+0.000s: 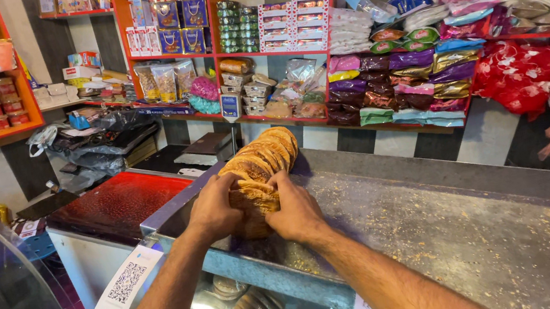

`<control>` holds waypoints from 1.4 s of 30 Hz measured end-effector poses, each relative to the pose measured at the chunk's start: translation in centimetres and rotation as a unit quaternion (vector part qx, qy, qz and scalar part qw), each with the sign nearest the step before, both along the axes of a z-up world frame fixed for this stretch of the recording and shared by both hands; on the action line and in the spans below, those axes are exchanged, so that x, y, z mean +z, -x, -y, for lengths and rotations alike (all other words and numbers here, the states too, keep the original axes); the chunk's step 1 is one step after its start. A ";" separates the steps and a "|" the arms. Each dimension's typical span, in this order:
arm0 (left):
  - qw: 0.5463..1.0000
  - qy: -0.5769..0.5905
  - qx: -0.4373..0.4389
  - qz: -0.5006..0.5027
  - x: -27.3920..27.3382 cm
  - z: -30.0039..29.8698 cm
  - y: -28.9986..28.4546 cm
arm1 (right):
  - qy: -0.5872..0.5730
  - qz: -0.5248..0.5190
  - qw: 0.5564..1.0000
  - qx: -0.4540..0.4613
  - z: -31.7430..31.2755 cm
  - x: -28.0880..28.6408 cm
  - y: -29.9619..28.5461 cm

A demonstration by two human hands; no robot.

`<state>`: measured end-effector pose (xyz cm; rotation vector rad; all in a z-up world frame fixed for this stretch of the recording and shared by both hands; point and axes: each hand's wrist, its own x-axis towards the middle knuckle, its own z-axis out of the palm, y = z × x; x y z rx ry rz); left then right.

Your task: The person repeatedly picks round biscuits from a gray basket, places them on a metal tray, and stacks them into a tall pile. The person then moves the stack back into the basket and repeats the process multiple times.

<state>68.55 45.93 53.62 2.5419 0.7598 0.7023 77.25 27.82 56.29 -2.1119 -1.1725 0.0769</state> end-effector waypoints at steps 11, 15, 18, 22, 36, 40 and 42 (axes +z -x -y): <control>0.997 0.032 -0.050 -0.045 -1.7 2.5 -3.8 | 0.047 0.016 0.999 -0.007 4.2 -1.0 -1.4; 0.997 0.024 -0.049 -0.051 -1.9 1.6 -4.2 | 0.037 0.007 0.999 0.003 4.5 -1.7 -2.0; 0.997 0.068 -0.042 -0.017 -2.5 0.7 -3.9 | 0.018 -0.018 1.000 0.019 5.1 -1.5 -1.0; 0.992 0.092 -0.031 0.080 -2.1 1.6 -4.2 | -0.032 -0.075 0.997 -0.004 6.2 0.6 0.1; 0.918 0.227 -0.106 0.307 2.4 13.7 1.6 | -0.139 -0.146 0.980 -0.006 11.9 2.5 2.8; 0.921 0.222 -0.121 0.296 2.5 15.1 3.9 | -0.155 -0.114 0.981 0.005 15.1 2.6 4.8; 0.925 0.184 -0.136 0.303 1.9 15.3 5.0 | -0.158 -0.071 0.985 0.013 17.2 2.6 6.3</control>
